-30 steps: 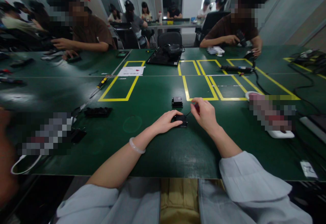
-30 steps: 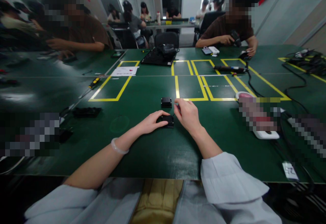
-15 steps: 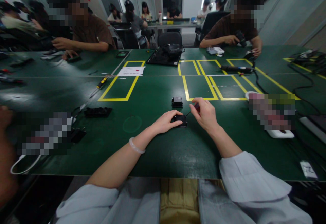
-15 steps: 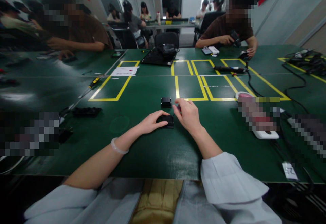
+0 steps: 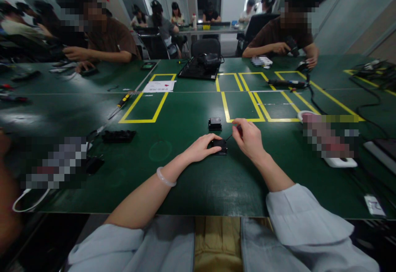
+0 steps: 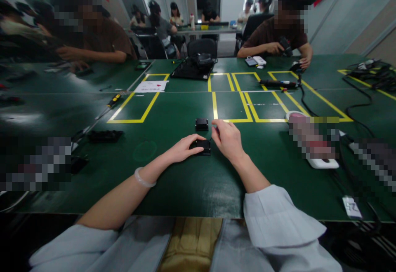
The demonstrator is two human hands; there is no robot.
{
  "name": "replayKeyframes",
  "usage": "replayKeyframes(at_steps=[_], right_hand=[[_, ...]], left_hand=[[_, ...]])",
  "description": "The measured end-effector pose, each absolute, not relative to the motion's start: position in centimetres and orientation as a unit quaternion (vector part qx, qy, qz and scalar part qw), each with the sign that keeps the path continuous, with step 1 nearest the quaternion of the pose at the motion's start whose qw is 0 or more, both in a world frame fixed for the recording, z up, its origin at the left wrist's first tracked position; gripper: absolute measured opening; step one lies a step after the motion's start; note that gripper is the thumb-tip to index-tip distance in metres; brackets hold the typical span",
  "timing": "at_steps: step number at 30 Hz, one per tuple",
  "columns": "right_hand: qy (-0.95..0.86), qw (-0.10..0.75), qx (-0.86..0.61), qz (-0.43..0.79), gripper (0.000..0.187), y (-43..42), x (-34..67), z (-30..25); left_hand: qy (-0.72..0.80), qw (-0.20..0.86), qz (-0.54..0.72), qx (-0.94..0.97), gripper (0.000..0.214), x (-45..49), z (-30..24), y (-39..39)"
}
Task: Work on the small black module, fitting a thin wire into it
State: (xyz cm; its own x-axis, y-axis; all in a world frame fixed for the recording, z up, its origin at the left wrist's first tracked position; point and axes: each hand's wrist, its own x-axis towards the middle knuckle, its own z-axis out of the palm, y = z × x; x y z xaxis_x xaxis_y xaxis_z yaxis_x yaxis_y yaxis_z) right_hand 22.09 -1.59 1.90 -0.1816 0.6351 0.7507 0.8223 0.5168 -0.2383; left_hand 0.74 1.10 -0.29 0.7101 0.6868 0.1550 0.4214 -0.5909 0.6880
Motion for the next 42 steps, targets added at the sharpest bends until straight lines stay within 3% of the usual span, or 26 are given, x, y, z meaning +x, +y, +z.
replayKeyframes(at_steps=[42], right_hand=[[-0.764,0.420,-0.476,-0.116,0.011,-1.84,21.87,2.18]], left_hand=[[0.315,0.319,0.212,0.868,0.036,0.70,-0.41,1.12]])
